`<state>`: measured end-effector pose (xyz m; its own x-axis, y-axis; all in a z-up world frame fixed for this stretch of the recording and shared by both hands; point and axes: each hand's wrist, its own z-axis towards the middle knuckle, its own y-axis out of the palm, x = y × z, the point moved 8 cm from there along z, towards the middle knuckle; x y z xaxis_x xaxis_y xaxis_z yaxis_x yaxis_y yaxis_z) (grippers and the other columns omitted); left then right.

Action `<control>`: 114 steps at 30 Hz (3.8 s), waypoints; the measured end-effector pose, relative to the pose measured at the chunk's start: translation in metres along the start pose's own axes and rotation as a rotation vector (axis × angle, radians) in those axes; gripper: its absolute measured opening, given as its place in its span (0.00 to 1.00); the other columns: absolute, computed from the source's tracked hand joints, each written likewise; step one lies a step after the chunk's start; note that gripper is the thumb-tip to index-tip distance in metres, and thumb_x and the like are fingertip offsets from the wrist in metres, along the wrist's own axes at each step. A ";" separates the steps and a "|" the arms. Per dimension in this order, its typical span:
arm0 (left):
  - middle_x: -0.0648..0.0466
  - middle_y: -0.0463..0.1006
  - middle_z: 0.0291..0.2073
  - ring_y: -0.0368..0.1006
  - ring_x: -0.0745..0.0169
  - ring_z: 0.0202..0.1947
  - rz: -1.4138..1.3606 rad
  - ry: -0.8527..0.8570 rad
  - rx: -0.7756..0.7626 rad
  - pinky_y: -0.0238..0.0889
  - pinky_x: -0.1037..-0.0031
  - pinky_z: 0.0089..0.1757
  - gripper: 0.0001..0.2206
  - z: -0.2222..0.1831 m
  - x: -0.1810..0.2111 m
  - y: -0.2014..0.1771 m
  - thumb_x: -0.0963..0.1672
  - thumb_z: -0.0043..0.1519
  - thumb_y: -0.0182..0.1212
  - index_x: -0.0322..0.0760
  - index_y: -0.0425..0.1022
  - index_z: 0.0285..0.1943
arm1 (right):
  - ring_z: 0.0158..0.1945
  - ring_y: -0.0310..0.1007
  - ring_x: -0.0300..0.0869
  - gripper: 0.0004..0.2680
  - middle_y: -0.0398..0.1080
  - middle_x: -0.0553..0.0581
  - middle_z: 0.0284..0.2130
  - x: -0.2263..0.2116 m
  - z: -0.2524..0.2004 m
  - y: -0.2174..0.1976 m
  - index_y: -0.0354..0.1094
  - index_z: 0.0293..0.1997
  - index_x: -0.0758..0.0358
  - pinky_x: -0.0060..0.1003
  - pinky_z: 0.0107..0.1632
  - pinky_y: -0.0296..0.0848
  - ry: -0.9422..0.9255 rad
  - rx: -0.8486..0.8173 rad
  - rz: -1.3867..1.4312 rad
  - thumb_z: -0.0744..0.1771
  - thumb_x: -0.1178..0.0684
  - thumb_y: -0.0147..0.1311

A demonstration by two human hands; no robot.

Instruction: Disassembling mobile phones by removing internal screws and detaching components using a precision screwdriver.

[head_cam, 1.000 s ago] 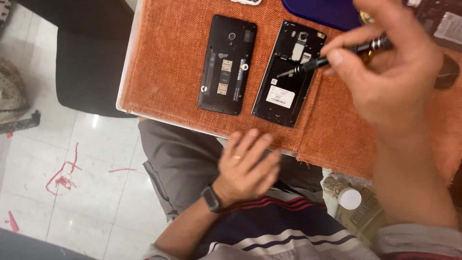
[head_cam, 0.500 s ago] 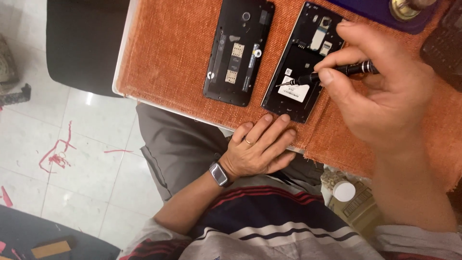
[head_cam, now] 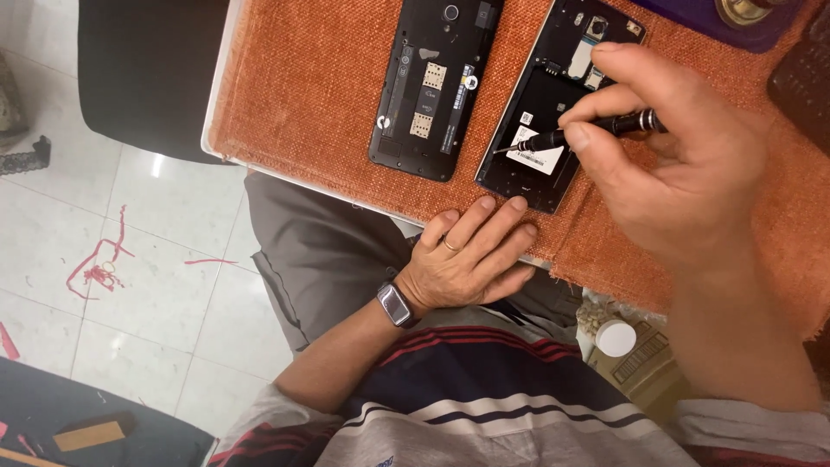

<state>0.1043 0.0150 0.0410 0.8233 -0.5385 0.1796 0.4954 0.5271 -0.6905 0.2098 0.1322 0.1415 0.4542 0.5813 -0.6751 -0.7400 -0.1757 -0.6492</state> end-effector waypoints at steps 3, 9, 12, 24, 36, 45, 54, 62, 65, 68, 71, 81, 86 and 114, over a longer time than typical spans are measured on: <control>0.58 0.77 0.60 0.72 0.61 0.57 -0.008 -0.002 -0.010 0.59 0.72 0.50 0.18 -0.001 0.000 0.000 0.57 0.70 0.49 0.52 0.81 0.54 | 0.51 0.78 0.55 0.14 0.76 0.73 0.44 -0.004 0.001 -0.001 0.64 0.65 0.88 0.43 0.60 0.76 -0.043 0.000 -0.027 0.72 0.78 0.63; 0.59 0.77 0.59 0.71 0.62 0.58 0.005 -0.006 -0.003 0.57 0.71 0.53 0.18 0.000 0.000 -0.001 0.57 0.70 0.49 0.53 0.81 0.54 | 0.49 0.79 0.53 0.14 0.77 0.72 0.45 -0.006 0.003 0.001 0.65 0.65 0.85 0.43 0.59 0.78 -0.062 -0.018 -0.007 0.72 0.78 0.61; 0.59 0.77 0.59 0.71 0.62 0.58 0.002 -0.003 -0.004 0.57 0.72 0.53 0.18 0.000 0.000 -0.001 0.57 0.71 0.47 0.53 0.80 0.54 | 0.49 0.78 0.55 0.13 0.77 0.73 0.45 -0.009 0.004 0.002 0.65 0.63 0.87 0.47 0.63 0.76 -0.109 -0.019 -0.011 0.72 0.78 0.60; 0.57 0.78 0.59 0.73 0.61 0.57 -0.007 -0.006 0.003 0.60 0.72 0.50 0.18 0.001 0.000 -0.003 0.56 0.70 0.50 0.51 0.81 0.54 | 0.48 0.83 0.56 0.13 0.78 0.75 0.45 -0.014 0.001 0.006 0.66 0.60 0.87 0.38 0.49 0.85 -0.348 -0.161 -0.017 0.69 0.78 0.60; 0.54 0.76 0.60 0.72 0.59 0.59 -0.007 0.009 -0.025 0.61 0.71 0.48 0.18 0.004 0.002 -0.006 0.56 0.71 0.50 0.49 0.80 0.56 | 0.31 0.71 0.41 0.07 0.73 0.48 0.31 -0.037 0.033 0.016 0.79 0.56 0.61 0.37 0.36 0.65 -0.451 -0.240 -0.523 0.77 0.51 0.72; 0.50 0.76 0.60 0.73 0.55 0.57 -0.009 -0.002 -0.023 0.62 0.69 0.49 0.18 0.006 0.006 -0.008 0.55 0.71 0.49 0.46 0.80 0.55 | 0.30 0.69 0.40 0.05 0.74 0.50 0.31 -0.041 0.033 0.014 0.79 0.57 0.66 0.37 0.34 0.65 -0.509 -0.219 -0.470 0.77 0.57 0.69; 0.50 0.76 0.60 0.74 0.56 0.56 0.027 -0.048 -0.040 0.62 0.68 0.50 0.19 0.008 0.008 -0.011 0.56 0.71 0.49 0.47 0.80 0.54 | 0.26 0.64 0.40 0.04 0.70 0.48 0.27 -0.046 0.028 0.014 0.80 0.57 0.64 0.34 0.32 0.62 -0.540 -0.183 -0.491 0.76 0.62 0.69; 0.49 0.76 0.59 0.71 0.55 0.58 0.016 -0.053 -0.028 0.61 0.67 0.50 0.20 0.007 0.009 -0.009 0.56 0.71 0.46 0.47 0.80 0.53 | 0.32 0.70 0.41 0.11 0.74 0.49 0.34 -0.041 0.025 0.016 0.77 0.66 0.63 0.36 0.37 0.69 -0.564 -0.221 -0.537 0.75 0.58 0.69; 0.48 0.75 0.60 0.72 0.53 0.59 0.004 -0.050 -0.025 0.62 0.66 0.50 0.19 0.005 0.009 -0.008 0.56 0.71 0.49 0.46 0.80 0.54 | 0.28 0.66 0.43 0.12 0.69 0.52 0.30 -0.050 0.026 0.018 0.75 0.66 0.69 0.40 0.37 0.74 -0.535 -0.301 -0.391 0.73 0.68 0.58; 0.48 0.75 0.60 0.71 0.53 0.59 0.004 -0.047 -0.030 0.60 0.66 0.51 0.20 0.005 0.009 -0.006 0.56 0.71 0.47 0.46 0.80 0.54 | 0.26 0.62 0.37 0.03 0.68 0.46 0.27 -0.042 0.025 0.019 0.79 0.56 0.61 0.32 0.34 0.64 -0.590 -0.146 -0.530 0.78 0.60 0.69; 0.48 0.75 0.60 0.72 0.53 0.59 0.000 -0.062 -0.033 0.59 0.66 0.52 0.19 0.005 0.009 -0.007 0.56 0.71 0.48 0.47 0.80 0.54 | 0.31 0.66 0.42 0.12 0.69 0.52 0.31 -0.042 0.027 0.016 0.75 0.67 0.71 0.37 0.36 0.68 -0.529 -0.238 -0.466 0.74 0.66 0.62; 0.42 0.73 0.62 0.65 0.43 0.65 -0.022 -0.176 -0.048 0.52 0.58 0.61 0.20 -0.001 -0.004 -0.012 0.57 0.69 0.54 0.44 0.79 0.57 | 0.34 0.69 0.48 0.15 0.73 0.56 0.37 -0.040 0.025 0.015 0.74 0.68 0.71 0.42 0.37 0.71 -0.489 -0.265 -0.400 0.71 0.69 0.56; 0.45 0.75 0.62 0.69 0.43 0.65 -0.049 -0.133 -0.054 0.47 0.56 0.65 0.20 0.000 -0.001 -0.011 0.55 0.70 0.54 0.41 0.77 0.58 | 0.26 0.64 0.39 0.04 0.68 0.46 0.24 -0.032 0.026 0.016 0.81 0.55 0.61 0.34 0.33 0.61 -0.538 -0.159 -0.524 0.78 0.58 0.73; 0.50 0.78 0.61 0.72 0.42 0.64 0.036 -0.183 -0.001 0.50 0.54 0.64 0.28 0.003 0.001 -0.013 0.61 0.67 0.56 0.42 0.76 0.62 | 0.27 0.66 0.45 0.07 0.79 0.53 0.39 -0.053 0.029 0.014 0.76 0.58 0.68 0.42 0.36 0.68 -0.550 -0.251 -0.378 0.74 0.68 0.61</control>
<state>0.0997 0.0099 0.0526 0.8773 -0.3906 0.2789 0.4642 0.5432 -0.6996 0.1609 0.1224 0.1779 0.2918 0.9437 -0.1561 -0.4144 -0.0224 -0.9098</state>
